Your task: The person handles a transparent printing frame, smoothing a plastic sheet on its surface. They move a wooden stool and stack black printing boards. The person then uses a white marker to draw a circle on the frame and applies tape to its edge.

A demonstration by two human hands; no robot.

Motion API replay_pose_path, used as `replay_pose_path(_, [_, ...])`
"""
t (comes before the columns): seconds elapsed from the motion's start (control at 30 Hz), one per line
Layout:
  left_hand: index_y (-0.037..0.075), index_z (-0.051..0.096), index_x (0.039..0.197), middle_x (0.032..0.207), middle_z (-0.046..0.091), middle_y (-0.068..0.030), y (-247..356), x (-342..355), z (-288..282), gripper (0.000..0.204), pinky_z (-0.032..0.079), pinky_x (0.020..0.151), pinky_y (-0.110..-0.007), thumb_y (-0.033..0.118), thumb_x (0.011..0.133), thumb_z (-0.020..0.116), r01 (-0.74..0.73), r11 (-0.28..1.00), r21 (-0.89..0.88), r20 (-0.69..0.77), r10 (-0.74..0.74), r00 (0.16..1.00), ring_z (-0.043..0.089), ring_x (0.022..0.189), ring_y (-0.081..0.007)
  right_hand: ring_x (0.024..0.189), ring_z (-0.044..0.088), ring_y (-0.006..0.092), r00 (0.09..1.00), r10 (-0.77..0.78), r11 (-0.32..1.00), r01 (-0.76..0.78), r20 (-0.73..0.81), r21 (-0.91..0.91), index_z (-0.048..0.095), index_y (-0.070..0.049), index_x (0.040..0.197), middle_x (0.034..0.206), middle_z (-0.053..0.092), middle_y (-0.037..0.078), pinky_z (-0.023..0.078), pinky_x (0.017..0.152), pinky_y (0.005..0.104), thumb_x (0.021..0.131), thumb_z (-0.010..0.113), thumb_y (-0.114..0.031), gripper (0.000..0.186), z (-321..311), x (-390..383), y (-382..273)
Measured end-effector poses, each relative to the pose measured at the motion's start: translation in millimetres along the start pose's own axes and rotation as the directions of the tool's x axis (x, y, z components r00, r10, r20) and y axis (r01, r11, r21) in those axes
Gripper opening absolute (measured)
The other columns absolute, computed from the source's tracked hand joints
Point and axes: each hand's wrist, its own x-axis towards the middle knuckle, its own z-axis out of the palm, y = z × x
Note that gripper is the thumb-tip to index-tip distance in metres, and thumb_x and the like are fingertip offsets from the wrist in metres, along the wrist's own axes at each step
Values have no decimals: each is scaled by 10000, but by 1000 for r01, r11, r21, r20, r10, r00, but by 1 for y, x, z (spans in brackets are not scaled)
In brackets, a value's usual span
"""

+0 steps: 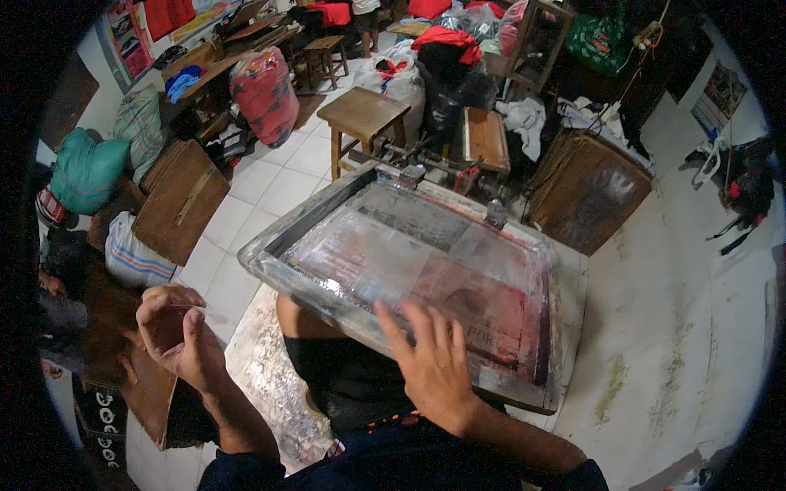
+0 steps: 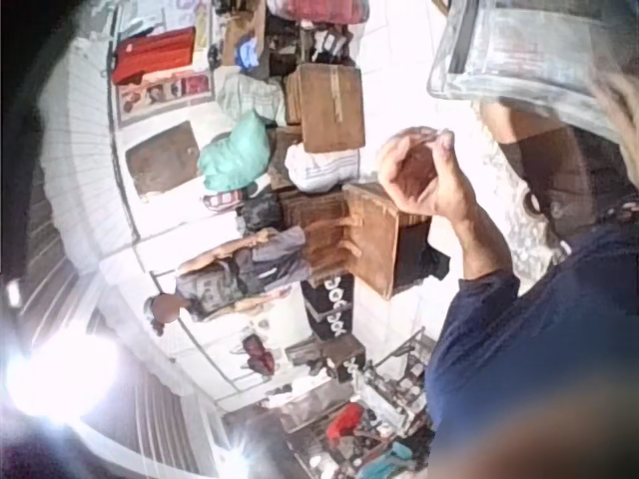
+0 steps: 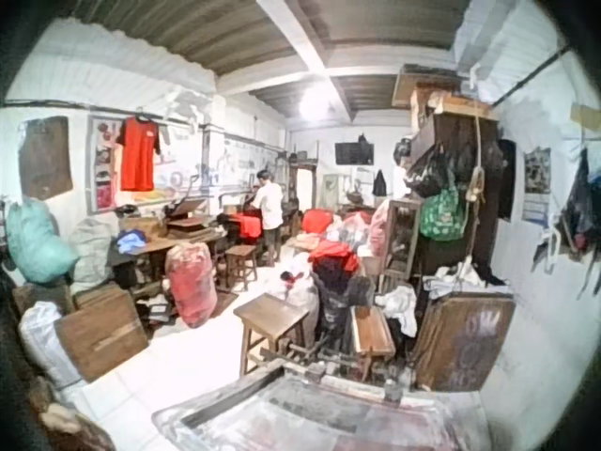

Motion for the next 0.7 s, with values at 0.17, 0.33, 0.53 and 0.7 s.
replay_pose_path(0.17, [17,575,1066,977,579,-103,-29,9,53,416,483,780,-301,-13,744,836,55,972,-229,54,-43,998,568,845,-183,1157,506,339,950,-47,994,15,-308,-106,576,-177,1419,1211,531,104,399,977,498,802,663,-19,643,-58,36,24])
replay_pose_path(0.33, [-4,636,1059,993,633,-70,-90,42,163,410,484,830,-289,-37,716,859,203,904,-376,213,-129,968,586,898,-141,951,535,264,681,-327,868,-58,-655,-494,654,-172,1303,1029,552,69,421,848,401,714,792,-53,616,-138,131,109])
replay_pose_path(0.53, [3,660,1043,1001,670,-49,-166,65,316,405,511,871,-298,38,718,898,353,834,-423,310,-233,922,611,924,-122,1014,558,242,532,-477,811,-41,-700,-584,672,-206,1247,1033,633,12,390,901,383,814,749,-73,459,-174,212,194])
replay_pose_path(0.7, [8,664,1039,1009,682,-45,-202,70,406,406,522,879,-298,68,720,907,232,800,-554,243,-111,964,623,917,-117,1059,562,236,477,-445,858,-16,-758,-513,700,-151,1205,1004,681,24,384,958,380,847,734,-91,364,-156,245,245])
